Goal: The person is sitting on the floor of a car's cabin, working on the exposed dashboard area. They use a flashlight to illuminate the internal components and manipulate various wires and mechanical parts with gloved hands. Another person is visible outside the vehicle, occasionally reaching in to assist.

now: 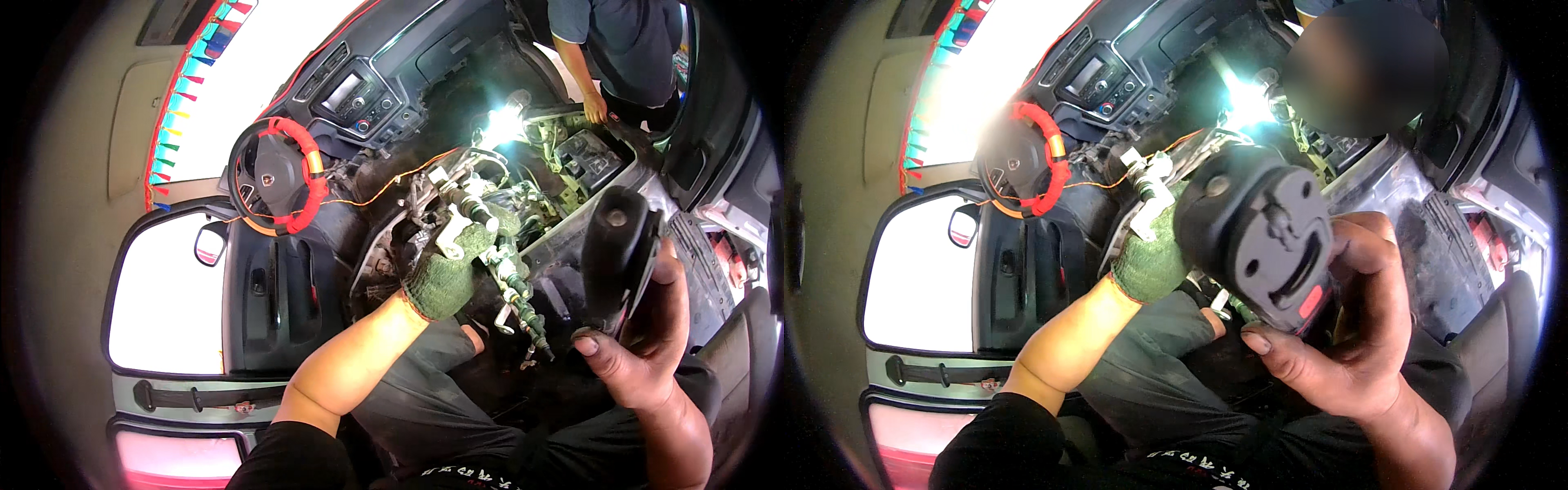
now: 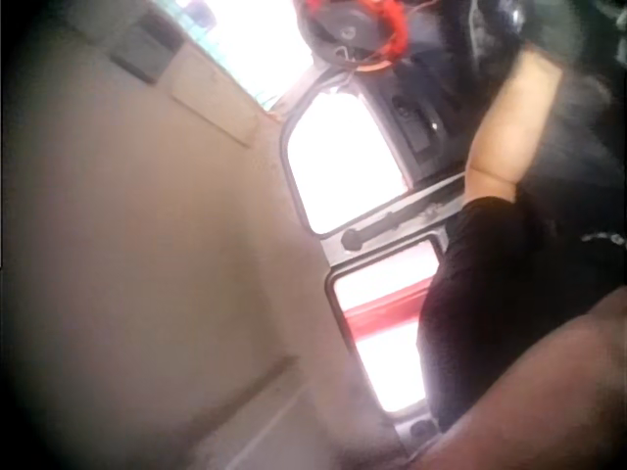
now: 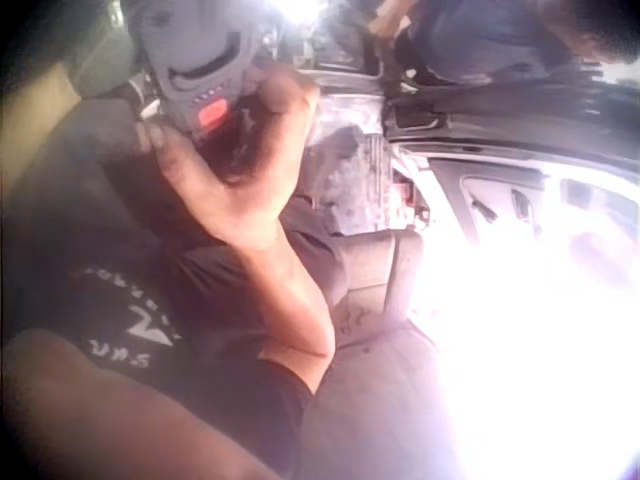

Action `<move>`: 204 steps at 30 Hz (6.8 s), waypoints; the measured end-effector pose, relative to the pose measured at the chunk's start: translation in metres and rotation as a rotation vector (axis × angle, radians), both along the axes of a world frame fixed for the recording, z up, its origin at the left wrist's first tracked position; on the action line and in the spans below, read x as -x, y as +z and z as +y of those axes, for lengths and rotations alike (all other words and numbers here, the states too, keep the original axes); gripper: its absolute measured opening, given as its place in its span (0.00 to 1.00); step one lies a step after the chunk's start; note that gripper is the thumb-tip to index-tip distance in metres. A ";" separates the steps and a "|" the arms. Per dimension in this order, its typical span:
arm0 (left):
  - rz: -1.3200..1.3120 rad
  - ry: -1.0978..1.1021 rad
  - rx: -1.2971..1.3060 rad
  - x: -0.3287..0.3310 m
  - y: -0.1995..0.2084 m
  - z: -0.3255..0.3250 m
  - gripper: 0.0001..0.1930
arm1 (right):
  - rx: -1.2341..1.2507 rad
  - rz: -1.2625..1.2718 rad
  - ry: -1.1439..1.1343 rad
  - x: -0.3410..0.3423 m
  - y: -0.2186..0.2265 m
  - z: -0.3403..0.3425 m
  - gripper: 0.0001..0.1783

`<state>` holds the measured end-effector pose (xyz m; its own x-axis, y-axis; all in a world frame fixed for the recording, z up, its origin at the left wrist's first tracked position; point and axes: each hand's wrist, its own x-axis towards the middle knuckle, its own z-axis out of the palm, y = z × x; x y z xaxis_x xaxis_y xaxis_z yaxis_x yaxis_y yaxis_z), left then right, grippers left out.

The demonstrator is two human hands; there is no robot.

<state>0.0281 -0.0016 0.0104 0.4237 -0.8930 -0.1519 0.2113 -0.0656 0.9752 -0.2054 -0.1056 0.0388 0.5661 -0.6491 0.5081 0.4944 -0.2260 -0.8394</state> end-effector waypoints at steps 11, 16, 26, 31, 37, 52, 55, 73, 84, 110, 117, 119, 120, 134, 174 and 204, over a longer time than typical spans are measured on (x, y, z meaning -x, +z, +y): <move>-0.043 -0.118 -0.030 0.012 0.011 0.001 0.17 | -0.203 0.074 0.140 0.005 0.007 0.016 0.37; 0.028 -0.123 -0.066 0.015 0.013 0.002 0.17 | -0.258 0.108 0.136 0.006 0.010 0.018 0.38; -0.011 -0.199 -0.065 0.016 0.010 0.002 0.19 | -0.152 0.178 0.110 0.011 -0.002 0.015 0.52; 0.165 -0.107 -0.074 0.019 0.011 0.004 0.20 | -0.213 0.159 0.115 0.009 0.001 0.017 0.52; 0.535 -0.088 -0.057 0.028 0.040 -0.002 0.17 | -0.183 0.145 0.145 0.010 -0.001 0.015 0.49; -0.289 -0.172 -0.037 0.023 0.017 0.005 0.15 | -0.144 0.179 0.150 0.012 -0.001 0.015 0.48; -0.006 -0.156 -0.050 0.023 0.024 0.004 0.15 | -0.158 0.170 0.142 0.010 -0.001 0.015 0.48; -0.109 -0.079 0.204 0.002 0.024 0.003 0.13 | 0.064 0.171 -0.005 0.007 -0.006 0.008 0.38; -0.222 0.062 0.050 -0.002 0.036 0.008 0.12 | 0.249 0.204 -0.013 0.003 -0.012 0.008 0.38; 0.268 0.030 -0.146 -0.005 0.018 0.017 0.10 | 0.180 0.168 -0.107 0.003 -0.001 0.016 0.35; -0.306 -0.112 0.083 0.001 0.031 0.011 0.10 | 0.184 0.144 -0.127 0.003 0.000 0.014 0.35; -0.179 -0.102 0.093 0.002 0.030 0.009 0.11 | 0.194 0.154 -0.132 0.003 0.002 0.014 0.35; 0.117 -0.052 0.060 0.004 0.027 0.008 0.12 | 0.197 0.157 -0.132 0.003 0.002 0.014 0.35; -0.055 -0.053 -0.063 -0.005 0.004 0.008 0.15 | 0.254 0.149 -0.150 0.002 0.007 0.012 0.33; -0.271 -0.174 0.178 0.014 0.010 0.016 0.16 | -0.166 0.229 -0.107 0.012 0.001 0.008 0.39; 0.240 -0.034 0.160 0.017 0.004 0.006 0.15 | -0.399 0.232 -0.111 -0.006 0.001 -0.001 0.31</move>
